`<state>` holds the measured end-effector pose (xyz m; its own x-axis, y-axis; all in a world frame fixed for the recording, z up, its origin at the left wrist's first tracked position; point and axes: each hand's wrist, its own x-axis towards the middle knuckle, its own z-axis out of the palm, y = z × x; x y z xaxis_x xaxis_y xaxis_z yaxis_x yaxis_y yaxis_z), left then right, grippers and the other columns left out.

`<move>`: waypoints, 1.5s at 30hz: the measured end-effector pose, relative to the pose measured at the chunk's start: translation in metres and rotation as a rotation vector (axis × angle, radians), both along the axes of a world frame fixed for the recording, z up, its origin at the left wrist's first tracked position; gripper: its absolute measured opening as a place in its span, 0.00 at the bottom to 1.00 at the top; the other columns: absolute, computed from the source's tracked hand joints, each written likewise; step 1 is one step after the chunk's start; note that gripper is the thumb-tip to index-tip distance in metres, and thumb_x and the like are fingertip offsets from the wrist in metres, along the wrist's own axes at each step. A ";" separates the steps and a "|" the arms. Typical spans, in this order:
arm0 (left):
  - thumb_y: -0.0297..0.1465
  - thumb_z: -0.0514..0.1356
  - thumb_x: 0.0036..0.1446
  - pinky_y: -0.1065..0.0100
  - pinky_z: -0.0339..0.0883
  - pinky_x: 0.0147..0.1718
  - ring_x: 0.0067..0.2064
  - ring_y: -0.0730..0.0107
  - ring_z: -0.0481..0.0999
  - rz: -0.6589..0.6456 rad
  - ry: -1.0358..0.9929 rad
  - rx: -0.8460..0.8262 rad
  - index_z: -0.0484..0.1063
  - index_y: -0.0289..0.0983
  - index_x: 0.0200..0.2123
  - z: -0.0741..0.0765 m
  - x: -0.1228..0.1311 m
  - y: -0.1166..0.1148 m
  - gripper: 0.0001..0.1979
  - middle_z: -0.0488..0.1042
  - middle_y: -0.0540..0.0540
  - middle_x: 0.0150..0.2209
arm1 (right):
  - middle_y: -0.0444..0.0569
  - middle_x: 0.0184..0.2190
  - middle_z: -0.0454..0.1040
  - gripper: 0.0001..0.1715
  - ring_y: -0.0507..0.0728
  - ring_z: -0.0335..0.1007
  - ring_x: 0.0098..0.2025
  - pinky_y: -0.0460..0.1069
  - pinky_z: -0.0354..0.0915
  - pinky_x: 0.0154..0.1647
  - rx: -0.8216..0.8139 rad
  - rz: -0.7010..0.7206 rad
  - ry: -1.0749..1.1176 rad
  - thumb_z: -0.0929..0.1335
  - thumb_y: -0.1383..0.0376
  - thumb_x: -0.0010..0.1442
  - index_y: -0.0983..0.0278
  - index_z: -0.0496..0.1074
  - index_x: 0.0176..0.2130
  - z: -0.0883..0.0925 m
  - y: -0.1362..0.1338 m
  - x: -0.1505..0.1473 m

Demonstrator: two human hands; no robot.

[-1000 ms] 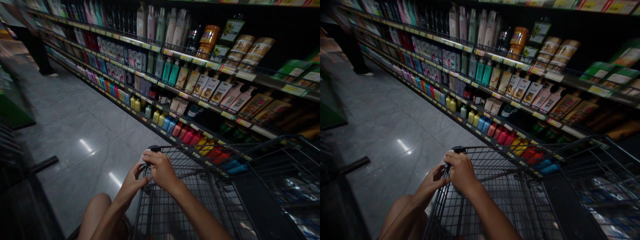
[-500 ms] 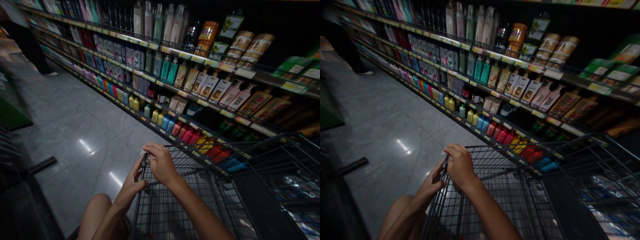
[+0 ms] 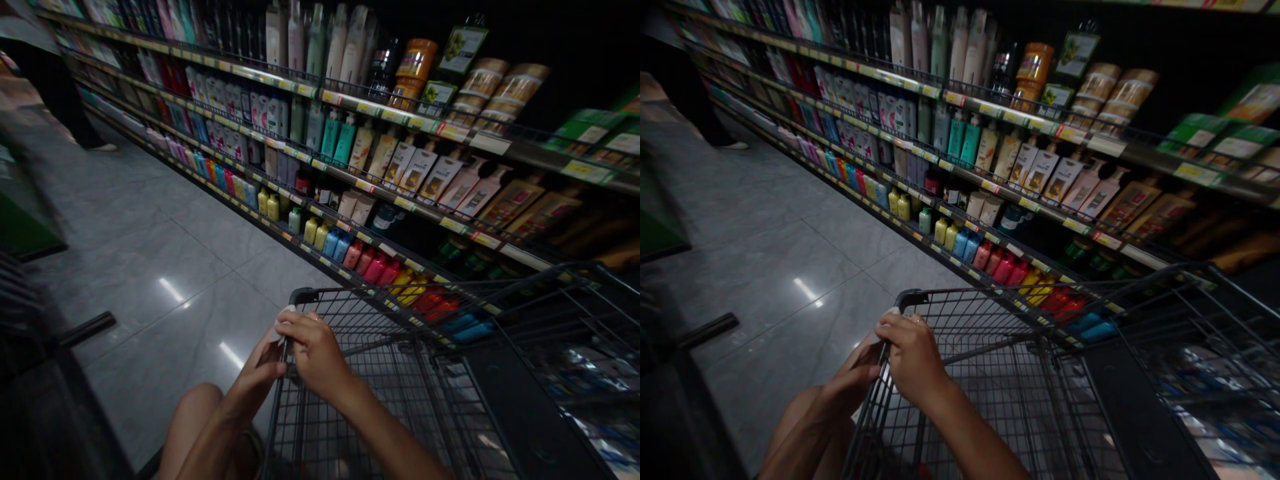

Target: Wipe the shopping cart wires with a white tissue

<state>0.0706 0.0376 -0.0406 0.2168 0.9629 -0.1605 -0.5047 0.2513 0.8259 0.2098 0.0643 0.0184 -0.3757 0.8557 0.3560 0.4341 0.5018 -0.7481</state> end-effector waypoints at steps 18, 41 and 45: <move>0.52 0.68 0.42 0.51 0.64 0.57 0.54 0.48 0.76 0.125 0.435 -0.077 0.81 0.35 0.38 0.050 -0.004 0.034 0.28 0.82 0.37 0.44 | 0.45 0.39 0.83 0.24 0.54 0.79 0.45 0.51 0.72 0.50 -0.569 0.215 0.216 0.62 0.78 0.52 0.59 0.82 0.35 0.042 -0.027 0.036; 0.44 0.65 0.47 0.58 0.66 0.58 0.56 0.54 0.75 0.249 0.650 0.086 0.79 0.36 0.47 0.046 0.021 0.066 0.26 0.80 0.42 0.50 | 0.46 0.34 0.77 0.09 0.54 0.73 0.38 0.47 0.66 0.40 -0.430 -0.048 0.013 0.69 0.76 0.56 0.64 0.77 0.33 0.000 -0.061 0.009; 0.45 0.67 0.45 0.59 0.68 0.55 0.53 0.55 0.76 0.227 0.622 0.090 0.79 0.35 0.48 0.048 0.020 0.066 0.28 0.81 0.42 0.48 | 0.44 0.30 0.77 0.06 0.53 0.71 0.34 0.46 0.64 0.35 -0.533 0.020 -0.014 0.71 0.74 0.55 0.64 0.78 0.31 0.004 -0.062 0.023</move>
<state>0.0902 0.1041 0.0077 -0.0998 0.9893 -0.1066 0.0405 0.1111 0.9930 0.2330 0.0027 0.0228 -0.3953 0.9091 -0.1313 0.4399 0.0619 -0.8959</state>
